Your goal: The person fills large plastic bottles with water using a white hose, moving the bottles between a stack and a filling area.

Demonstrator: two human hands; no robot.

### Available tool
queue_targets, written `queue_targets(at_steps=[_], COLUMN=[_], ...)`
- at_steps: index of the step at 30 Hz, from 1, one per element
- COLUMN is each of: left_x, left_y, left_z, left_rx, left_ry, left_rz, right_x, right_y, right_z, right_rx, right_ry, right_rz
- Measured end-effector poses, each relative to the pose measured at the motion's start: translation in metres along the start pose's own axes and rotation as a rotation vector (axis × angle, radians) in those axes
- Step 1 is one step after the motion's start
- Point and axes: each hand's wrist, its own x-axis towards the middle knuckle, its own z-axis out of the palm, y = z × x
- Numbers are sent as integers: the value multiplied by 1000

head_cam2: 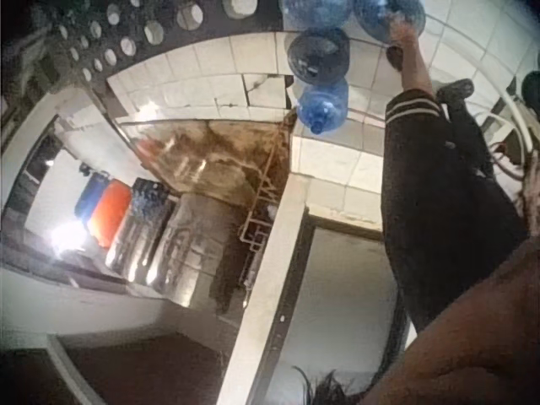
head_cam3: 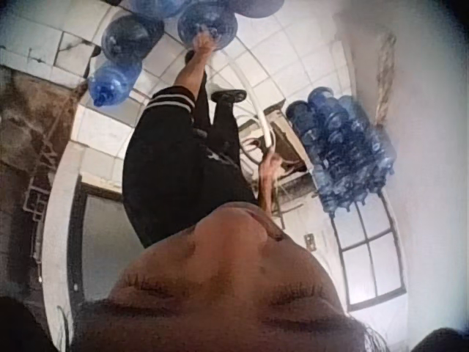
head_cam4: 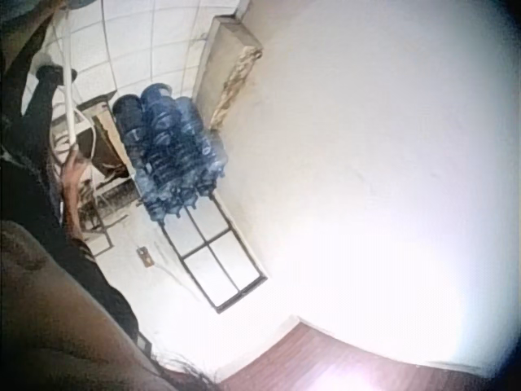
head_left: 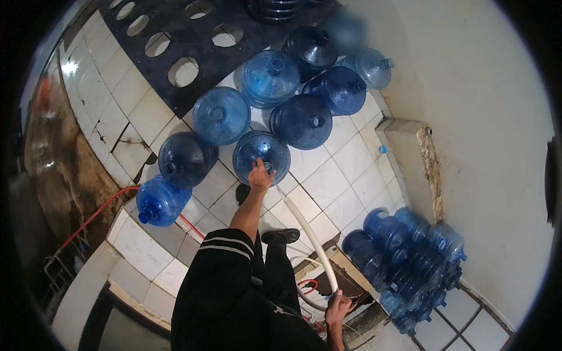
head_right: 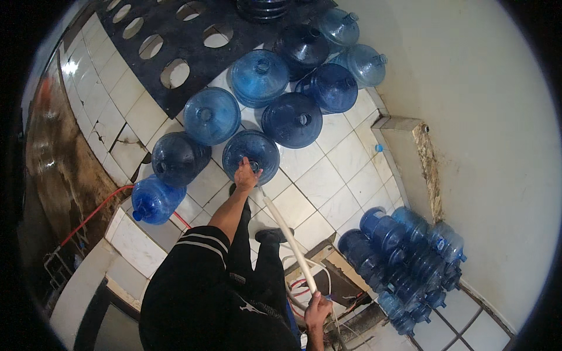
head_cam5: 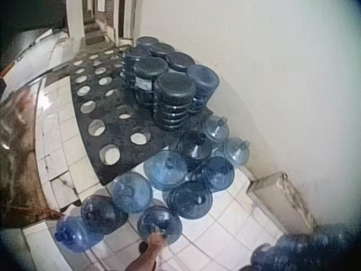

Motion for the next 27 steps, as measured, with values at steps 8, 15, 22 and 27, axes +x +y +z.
queue_targets(at_steps=[8, 15, 22, 27], left_x=[-35, -105, -187, -236], left_y=[4, 40, 106, 155], left_z=[-18, -65, -135, -167], left_rx=[3, -127, -288, -491], left_ry=[24, 364, 719, 861], left_rz=[58, 253, 529, 601], right_x=[-18, -37, -60, -74], right_y=[10, 37, 59, 69], right_z=[1, -20, -76, -120], right_rx=[18, 67, 176, 323], right_ry=[-18, 74, 118, 165], right_rz=[8, -97, -207, -320])
